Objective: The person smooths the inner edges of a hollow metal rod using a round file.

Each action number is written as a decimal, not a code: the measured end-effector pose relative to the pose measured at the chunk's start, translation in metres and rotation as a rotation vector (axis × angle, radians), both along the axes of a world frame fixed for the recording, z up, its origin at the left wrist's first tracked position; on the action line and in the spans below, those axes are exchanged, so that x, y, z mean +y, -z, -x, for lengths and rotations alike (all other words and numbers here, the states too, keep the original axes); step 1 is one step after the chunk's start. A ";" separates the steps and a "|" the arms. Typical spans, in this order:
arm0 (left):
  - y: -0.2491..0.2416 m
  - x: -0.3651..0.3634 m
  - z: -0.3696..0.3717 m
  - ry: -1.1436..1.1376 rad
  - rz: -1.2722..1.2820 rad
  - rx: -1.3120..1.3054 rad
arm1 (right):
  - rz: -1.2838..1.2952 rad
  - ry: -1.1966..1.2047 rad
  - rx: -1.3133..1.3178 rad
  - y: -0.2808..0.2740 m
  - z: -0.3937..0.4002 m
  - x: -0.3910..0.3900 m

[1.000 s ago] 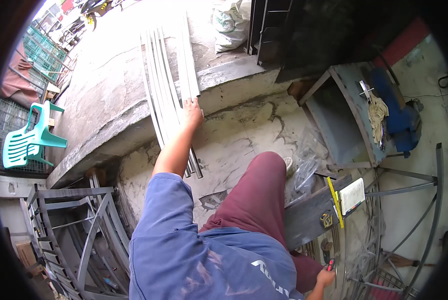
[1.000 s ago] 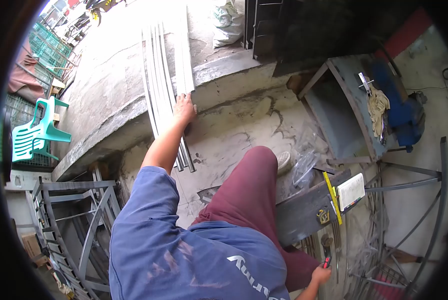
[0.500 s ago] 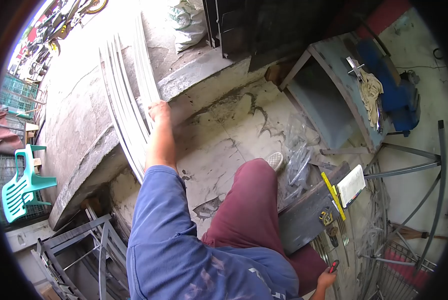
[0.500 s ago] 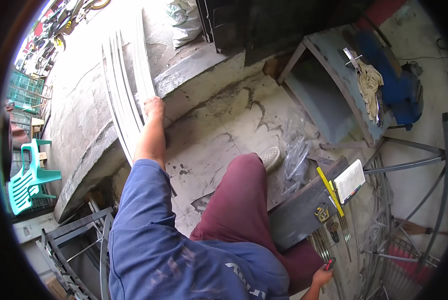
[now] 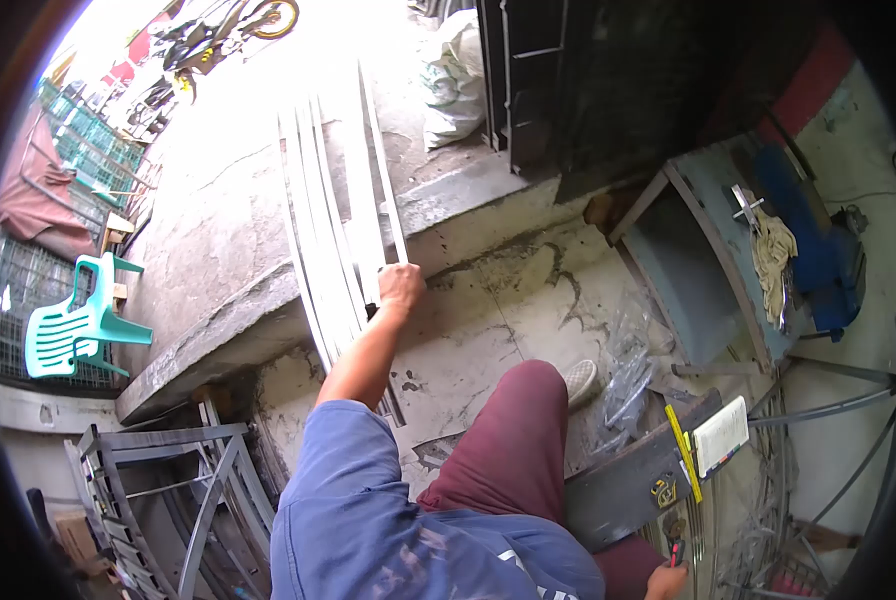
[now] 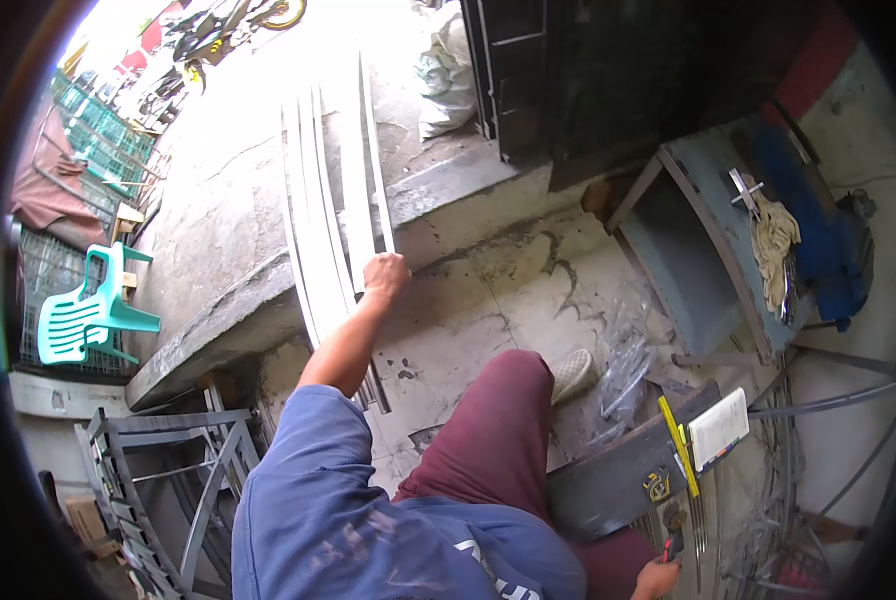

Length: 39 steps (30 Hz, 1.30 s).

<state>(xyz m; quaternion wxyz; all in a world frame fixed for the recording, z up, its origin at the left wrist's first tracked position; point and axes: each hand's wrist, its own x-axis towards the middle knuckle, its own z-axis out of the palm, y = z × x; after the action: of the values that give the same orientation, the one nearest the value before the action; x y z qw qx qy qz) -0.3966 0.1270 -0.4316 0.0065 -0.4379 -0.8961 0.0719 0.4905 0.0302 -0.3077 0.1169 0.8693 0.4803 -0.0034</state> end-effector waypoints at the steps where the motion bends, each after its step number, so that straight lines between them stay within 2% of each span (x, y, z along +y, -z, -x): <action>1: -0.014 -0.007 -0.013 0.019 -0.033 0.011 | 0.068 0.051 0.043 0.007 0.000 0.013; 3: -0.054 -0.026 -0.043 0.047 -0.185 0.072 | 0.210 0.163 0.112 -0.006 0.017 0.036; 4: -0.074 -0.035 -0.055 0.081 -0.258 0.122 | 0.065 -0.056 0.111 -0.015 0.047 0.042; 7: -0.158 -0.061 -0.102 0.187 -0.228 0.216 | -0.131 -0.251 0.299 -0.009 0.097 0.076; 9: -0.209 -0.080 -0.136 0.346 -0.259 0.294 | -0.118 -0.360 0.644 -0.028 0.151 0.100; 11: -0.245 -0.097 -0.165 0.477 -0.315 0.383 | -0.176 -0.606 0.871 -0.051 0.211 0.107; 15: -0.316 -0.125 -0.220 0.699 -0.358 0.524 | -0.142 -1.254 1.041 -0.134 0.305 0.098; 20: -0.380 -0.144 -0.264 0.998 -0.500 0.660 | -0.409 -1.538 1.311 -0.189 0.351 0.066; 23: -0.414 -0.148 -0.298 1.138 -0.580 0.679 | -0.338 -1.361 1.418 -0.219 0.339 0.035; 27: -0.435 -0.128 -0.336 1.410 -0.750 0.666 | -0.433 -1.286 1.639 -0.228 0.308 0.011; 28: -0.439 -0.121 -0.348 1.459 -0.777 0.628 | -0.363 -1.191 1.759 -0.227 0.297 0.005; 31: -0.447 -0.096 -0.377 1.641 -0.896 0.641 | -0.441 -1.010 1.811 -0.209 0.266 -0.003; 34: -0.450 -0.046 -0.409 1.678 -1.268 0.439 | -0.524 -0.921 1.865 -0.216 0.248 -0.001; 36: -0.398 -0.026 -0.417 1.506 -0.806 -0.026 | -0.520 -0.836 1.849 -0.208 0.231 0.004; 37: -0.363 -0.019 -0.419 1.390 -0.569 -0.242 | -0.505 -0.702 1.859 -0.213 0.226 0.003; 39: -0.306 -0.004 -0.435 1.305 -0.288 -0.273 | -0.415 -0.701 1.651 -0.159 0.170 0.013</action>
<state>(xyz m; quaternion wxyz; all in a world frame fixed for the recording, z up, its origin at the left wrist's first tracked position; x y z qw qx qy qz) 0.0382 0.1227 -0.1258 -0.0064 -0.8885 -0.4421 -0.1228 0.3204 0.0430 -0.1484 -0.4271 0.3994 0.6383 -0.5007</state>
